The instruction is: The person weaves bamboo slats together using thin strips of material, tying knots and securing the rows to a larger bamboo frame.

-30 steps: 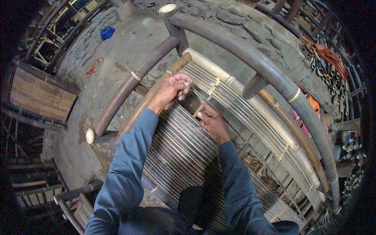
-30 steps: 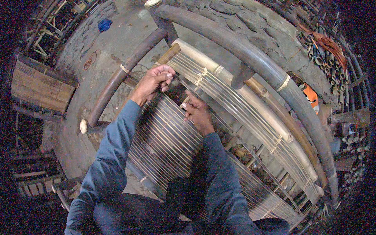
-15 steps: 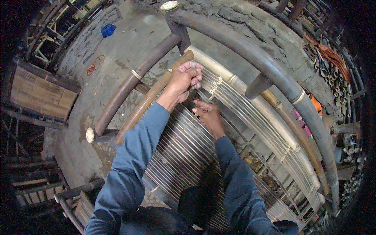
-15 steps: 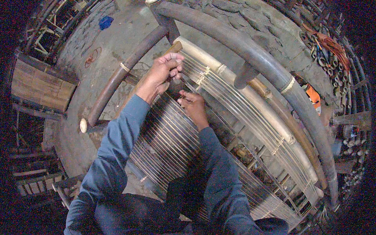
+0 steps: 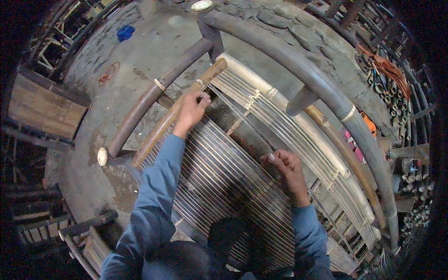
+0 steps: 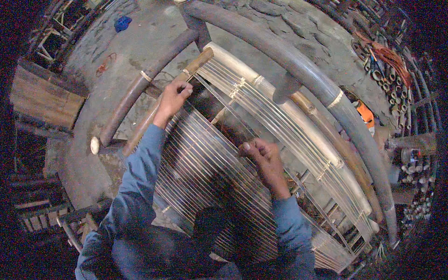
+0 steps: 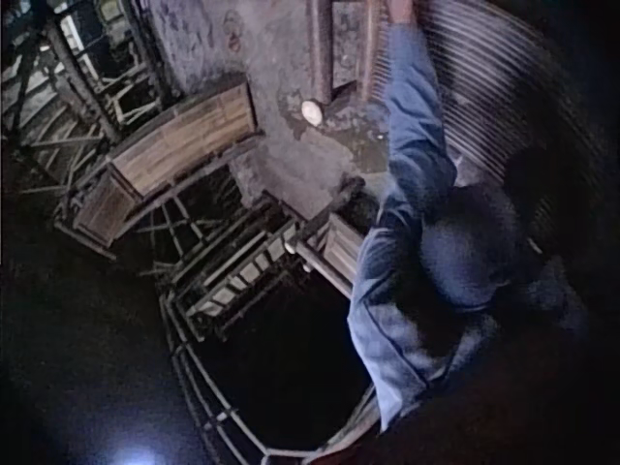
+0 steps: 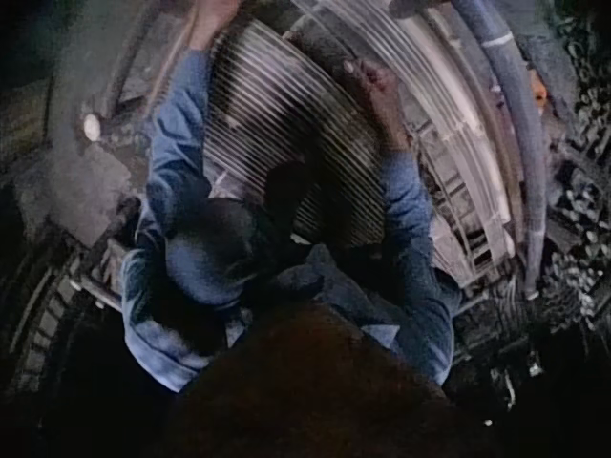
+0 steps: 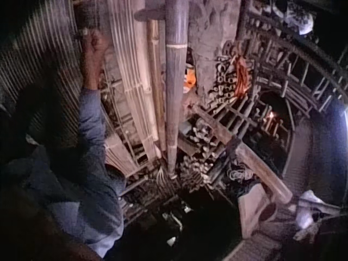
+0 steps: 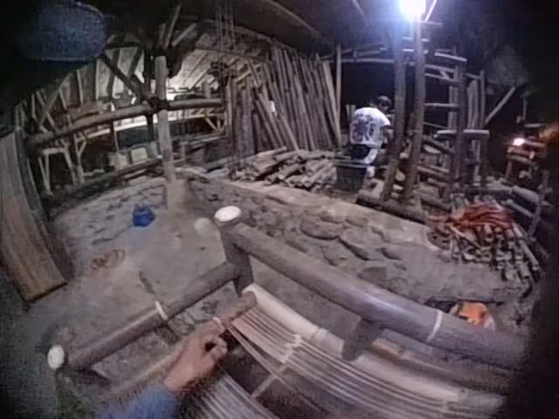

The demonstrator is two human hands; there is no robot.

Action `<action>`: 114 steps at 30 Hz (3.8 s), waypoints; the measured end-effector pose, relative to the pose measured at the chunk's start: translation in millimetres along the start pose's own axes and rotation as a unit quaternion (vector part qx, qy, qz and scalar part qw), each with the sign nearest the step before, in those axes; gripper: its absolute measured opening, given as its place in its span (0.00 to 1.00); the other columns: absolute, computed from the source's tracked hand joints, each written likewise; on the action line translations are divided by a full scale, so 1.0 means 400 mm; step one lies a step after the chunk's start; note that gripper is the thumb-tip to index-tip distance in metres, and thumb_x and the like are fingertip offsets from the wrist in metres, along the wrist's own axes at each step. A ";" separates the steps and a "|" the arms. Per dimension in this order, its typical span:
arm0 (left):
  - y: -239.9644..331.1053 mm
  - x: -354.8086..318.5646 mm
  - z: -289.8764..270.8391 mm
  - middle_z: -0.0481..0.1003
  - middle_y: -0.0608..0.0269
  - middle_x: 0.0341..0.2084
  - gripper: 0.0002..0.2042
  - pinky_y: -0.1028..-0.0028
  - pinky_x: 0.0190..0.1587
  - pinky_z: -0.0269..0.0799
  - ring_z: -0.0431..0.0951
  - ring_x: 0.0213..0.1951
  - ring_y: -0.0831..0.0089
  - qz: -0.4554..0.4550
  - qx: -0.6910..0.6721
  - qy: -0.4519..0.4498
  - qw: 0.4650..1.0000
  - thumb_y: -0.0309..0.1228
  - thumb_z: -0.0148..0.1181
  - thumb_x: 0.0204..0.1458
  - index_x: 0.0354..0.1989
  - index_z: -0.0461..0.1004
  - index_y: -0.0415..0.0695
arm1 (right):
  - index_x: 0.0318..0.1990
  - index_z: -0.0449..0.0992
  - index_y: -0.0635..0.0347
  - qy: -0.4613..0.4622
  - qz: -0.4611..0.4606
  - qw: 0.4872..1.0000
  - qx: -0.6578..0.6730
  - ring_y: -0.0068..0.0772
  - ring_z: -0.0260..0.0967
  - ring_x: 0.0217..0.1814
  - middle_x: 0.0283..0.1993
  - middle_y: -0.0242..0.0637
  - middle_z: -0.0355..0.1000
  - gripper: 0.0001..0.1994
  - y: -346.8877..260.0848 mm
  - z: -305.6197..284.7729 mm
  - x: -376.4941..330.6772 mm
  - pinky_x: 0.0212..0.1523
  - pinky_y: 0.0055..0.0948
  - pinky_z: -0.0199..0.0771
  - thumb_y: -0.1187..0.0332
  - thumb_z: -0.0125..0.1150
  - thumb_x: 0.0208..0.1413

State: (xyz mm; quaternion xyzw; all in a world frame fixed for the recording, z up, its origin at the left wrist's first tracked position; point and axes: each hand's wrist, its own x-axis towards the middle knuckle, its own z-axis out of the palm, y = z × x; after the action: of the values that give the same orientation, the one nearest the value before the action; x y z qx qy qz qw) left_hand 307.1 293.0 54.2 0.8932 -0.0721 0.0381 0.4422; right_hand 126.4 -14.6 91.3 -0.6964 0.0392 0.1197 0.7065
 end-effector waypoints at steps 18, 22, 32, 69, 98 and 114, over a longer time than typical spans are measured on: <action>0.131 -0.446 0.337 0.77 0.49 0.43 0.17 0.60 0.54 0.67 0.72 0.53 0.58 -0.115 -0.229 -0.250 0.934 0.38 0.58 0.60 0.52 0.72 0.40 | 0.58 0.70 0.61 0.473 -0.284 0.804 0.225 0.37 0.70 0.46 0.55 0.44 0.72 0.18 -0.119 -0.852 -1.087 0.48 0.41 0.68 0.62 0.47 0.66; 0.246 -0.421 0.343 0.78 0.48 0.43 0.24 0.60 0.50 0.75 0.78 0.50 0.59 -0.414 -0.582 -0.173 0.678 0.49 0.50 0.65 0.57 0.63 0.40 | 0.37 0.81 0.59 0.810 0.047 0.549 -0.201 0.35 0.69 0.29 0.31 0.37 0.74 0.15 0.121 -0.872 -1.125 0.31 0.34 0.68 0.57 0.54 0.59; 0.224 -0.606 0.216 0.65 0.71 0.15 0.19 0.72 0.23 0.61 0.63 0.18 0.78 -0.230 -0.242 -0.228 0.915 0.45 0.45 0.67 0.31 0.73 0.44 | 0.60 0.72 0.63 0.513 -0.009 0.735 -0.443 0.42 0.70 0.60 0.58 0.46 0.72 0.22 -0.039 -0.471 -0.550 0.63 0.35 0.66 0.76 0.55 0.55; -0.013 -0.335 0.133 0.77 0.68 0.25 0.06 0.77 0.33 0.69 0.72 0.28 0.82 -0.192 -0.197 -0.051 0.960 0.23 0.58 0.56 0.36 0.80 0.36 | 0.36 0.78 0.68 -0.021 -0.080 0.983 -0.163 0.30 0.70 0.30 0.27 0.42 0.74 0.12 0.297 0.145 0.215 0.34 0.34 0.69 0.64 0.64 0.56; -0.067 -0.282 0.152 0.79 0.63 0.27 0.07 0.71 0.34 0.73 0.76 0.29 0.72 -0.134 -0.134 0.054 0.980 0.25 0.59 0.55 0.38 0.80 0.37 | 0.48 0.72 0.60 0.409 -0.148 0.892 0.126 0.10 0.53 0.22 0.26 0.22 0.62 0.14 -0.154 -0.470 -0.516 0.17 0.14 0.53 0.64 0.63 0.59; -0.049 -0.073 0.140 0.72 0.66 0.59 0.13 0.31 0.66 0.27 0.56 0.69 0.58 -0.074 0.266 -0.359 0.892 0.45 0.62 0.53 0.47 0.82 0.68 | 0.61 0.63 0.69 0.568 -0.285 0.762 0.124 0.22 0.48 0.27 0.37 0.37 0.61 0.17 -0.231 -0.606 -1.091 0.25 0.20 0.57 0.68 0.41 0.72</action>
State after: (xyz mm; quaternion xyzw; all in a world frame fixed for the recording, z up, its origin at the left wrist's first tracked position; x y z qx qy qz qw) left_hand 281.7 262.9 1.0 0.9329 -0.1472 -0.3001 0.1340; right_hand -248.6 -305.6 271.8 -0.5227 0.2480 -0.5104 0.6363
